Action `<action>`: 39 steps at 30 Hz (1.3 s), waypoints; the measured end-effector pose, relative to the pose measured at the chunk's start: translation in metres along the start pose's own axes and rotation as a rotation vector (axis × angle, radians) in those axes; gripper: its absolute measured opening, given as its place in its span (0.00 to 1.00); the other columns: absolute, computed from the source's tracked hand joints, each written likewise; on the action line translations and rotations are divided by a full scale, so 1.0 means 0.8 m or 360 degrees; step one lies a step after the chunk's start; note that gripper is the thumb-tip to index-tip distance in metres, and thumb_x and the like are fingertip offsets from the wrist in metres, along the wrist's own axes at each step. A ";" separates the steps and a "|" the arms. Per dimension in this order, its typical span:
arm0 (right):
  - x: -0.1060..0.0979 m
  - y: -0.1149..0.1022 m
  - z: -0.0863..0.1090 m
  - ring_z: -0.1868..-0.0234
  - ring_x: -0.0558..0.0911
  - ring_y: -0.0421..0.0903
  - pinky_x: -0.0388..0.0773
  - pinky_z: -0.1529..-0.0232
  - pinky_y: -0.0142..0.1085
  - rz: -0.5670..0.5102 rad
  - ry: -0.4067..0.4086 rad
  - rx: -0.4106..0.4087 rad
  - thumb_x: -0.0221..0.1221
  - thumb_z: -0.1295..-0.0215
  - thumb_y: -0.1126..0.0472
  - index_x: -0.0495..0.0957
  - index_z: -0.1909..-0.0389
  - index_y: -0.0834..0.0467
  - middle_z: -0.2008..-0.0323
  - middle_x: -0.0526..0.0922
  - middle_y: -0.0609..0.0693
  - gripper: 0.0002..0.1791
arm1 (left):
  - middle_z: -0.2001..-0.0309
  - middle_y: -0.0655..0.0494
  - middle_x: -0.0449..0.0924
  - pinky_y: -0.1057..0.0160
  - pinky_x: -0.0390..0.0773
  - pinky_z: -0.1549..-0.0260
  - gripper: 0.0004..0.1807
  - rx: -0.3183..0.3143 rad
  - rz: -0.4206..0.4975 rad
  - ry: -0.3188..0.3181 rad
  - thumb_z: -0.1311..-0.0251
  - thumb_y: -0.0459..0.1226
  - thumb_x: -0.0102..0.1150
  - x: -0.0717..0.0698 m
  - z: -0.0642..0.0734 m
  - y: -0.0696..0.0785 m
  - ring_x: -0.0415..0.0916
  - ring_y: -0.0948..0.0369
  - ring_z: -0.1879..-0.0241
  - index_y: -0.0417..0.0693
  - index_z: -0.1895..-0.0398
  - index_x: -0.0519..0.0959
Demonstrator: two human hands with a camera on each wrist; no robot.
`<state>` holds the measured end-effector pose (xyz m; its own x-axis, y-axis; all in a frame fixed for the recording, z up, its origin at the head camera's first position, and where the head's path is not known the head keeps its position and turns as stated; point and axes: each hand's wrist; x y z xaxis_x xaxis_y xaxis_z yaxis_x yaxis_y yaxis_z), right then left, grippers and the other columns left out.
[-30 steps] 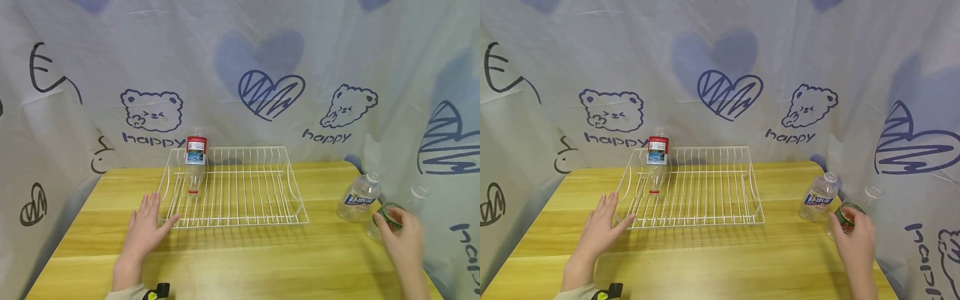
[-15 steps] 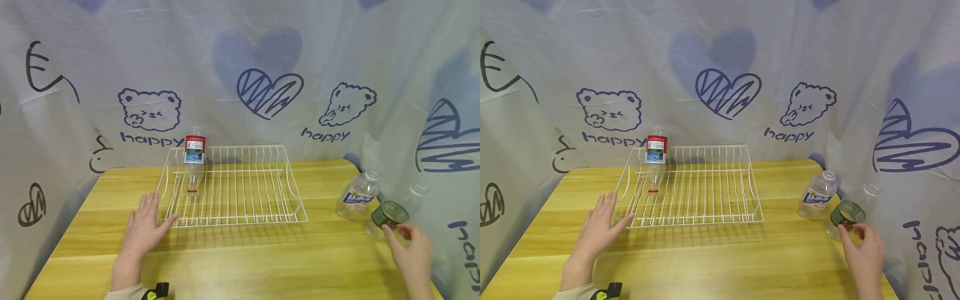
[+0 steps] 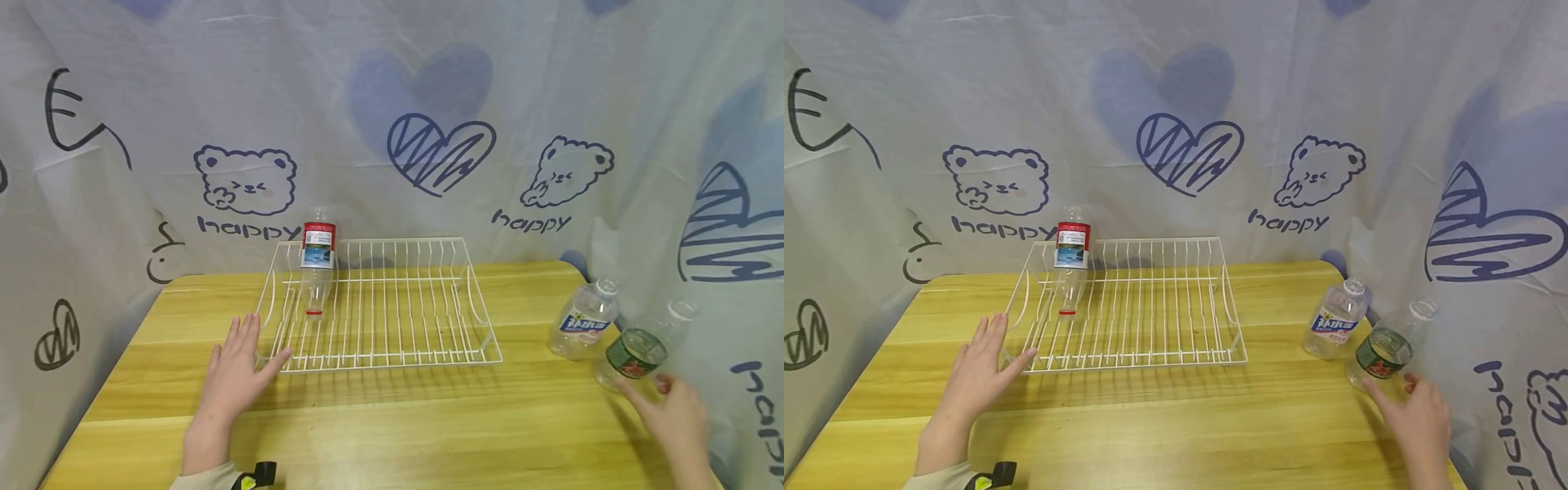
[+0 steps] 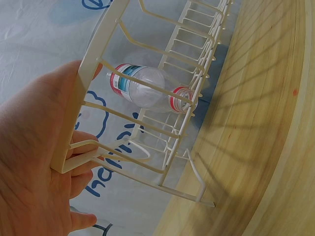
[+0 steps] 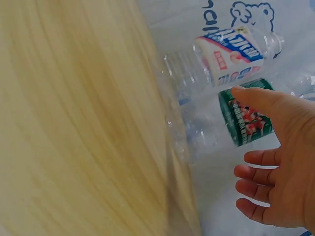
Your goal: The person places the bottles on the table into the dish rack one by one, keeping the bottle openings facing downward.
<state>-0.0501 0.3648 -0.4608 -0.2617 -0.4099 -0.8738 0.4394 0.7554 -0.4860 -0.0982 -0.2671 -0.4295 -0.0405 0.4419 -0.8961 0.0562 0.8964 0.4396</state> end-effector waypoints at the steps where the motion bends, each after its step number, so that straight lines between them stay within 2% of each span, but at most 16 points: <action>1: 0.002 0.003 -0.003 0.47 0.68 0.73 0.64 0.44 0.62 0.0002 -0.0005 -0.0011 0.59 0.38 0.37 0.63 0.40 0.77 0.48 0.70 0.77 0.47 | 0.21 0.43 0.34 0.27 0.35 0.32 0.52 -0.0001 0.0000 -0.0001 0.34 0.65 0.42 0.000 0.000 0.000 0.30 0.42 0.22 0.41 0.22 0.38; 6: 0.011 0.016 -0.018 0.48 0.68 0.73 0.62 0.44 0.63 0.0014 -0.0034 -0.0085 0.62 0.42 0.37 0.63 0.42 0.78 0.47 0.70 0.79 0.49 | 0.21 0.43 0.34 0.27 0.35 0.32 0.51 -0.0002 -0.0008 -0.0007 0.34 0.64 0.44 -0.001 0.000 0.003 0.30 0.42 0.22 0.41 0.22 0.38; 12: 0.022 0.023 -0.030 0.51 0.71 0.73 0.66 0.50 0.61 -0.0004 -0.0031 -0.0175 0.67 0.46 0.40 0.68 0.49 0.76 0.51 0.74 0.78 0.44 | 0.21 0.43 0.33 0.27 0.35 0.32 0.52 -0.0012 -0.0024 -0.0027 0.34 0.64 0.43 -0.004 0.000 0.005 0.29 0.43 0.22 0.42 0.22 0.37; 19: 0.029 0.020 -0.037 0.45 0.65 0.76 0.63 0.43 0.65 -0.0107 -0.0119 -0.0077 0.67 0.46 0.40 0.62 0.43 0.76 0.45 0.69 0.79 0.48 | 0.21 0.42 0.35 0.27 0.36 0.32 0.52 -0.0006 -0.0012 -0.0009 0.34 0.65 0.43 -0.002 0.001 0.004 0.30 0.42 0.22 0.41 0.22 0.38; 25: 0.035 0.019 -0.041 0.42 0.63 0.78 0.59 0.39 0.67 -0.0167 -0.0130 -0.0089 0.66 0.44 0.42 0.60 0.40 0.77 0.43 0.66 0.81 0.48 | 0.21 0.42 0.36 0.27 0.36 0.32 0.52 -0.0008 -0.0002 0.0010 0.34 0.65 0.43 -0.001 0.001 0.003 0.31 0.42 0.22 0.39 0.22 0.40; 31: 0.039 0.017 -0.042 0.41 0.61 0.79 0.59 0.38 0.68 -0.0207 -0.0135 -0.0073 0.66 0.44 0.43 0.59 0.40 0.76 0.42 0.66 0.81 0.47 | 0.21 0.42 0.35 0.27 0.36 0.32 0.52 -0.0019 -0.0005 -0.0010 0.34 0.64 0.44 -0.002 0.002 0.004 0.30 0.43 0.22 0.41 0.22 0.38; 39: 0.040 0.016 -0.038 0.43 0.64 0.77 0.56 0.38 0.65 -0.0248 -0.0070 -0.0130 0.66 0.44 0.47 0.60 0.41 0.77 0.45 0.68 0.81 0.45 | 0.21 0.42 0.34 0.27 0.35 0.32 0.53 -0.0018 0.0002 -0.0011 0.35 0.66 0.42 -0.002 0.001 0.003 0.30 0.42 0.22 0.42 0.22 0.37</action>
<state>-0.0786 0.3769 -0.4948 -0.2823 -0.5459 -0.7889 0.3250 0.7193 -0.6140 -0.0975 -0.2653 -0.4270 -0.0335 0.4430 -0.8959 0.0448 0.8962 0.4415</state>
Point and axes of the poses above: each hand's wrist, its own z-axis away from the middle knuckle, its own x-axis out of the palm, y = z × x
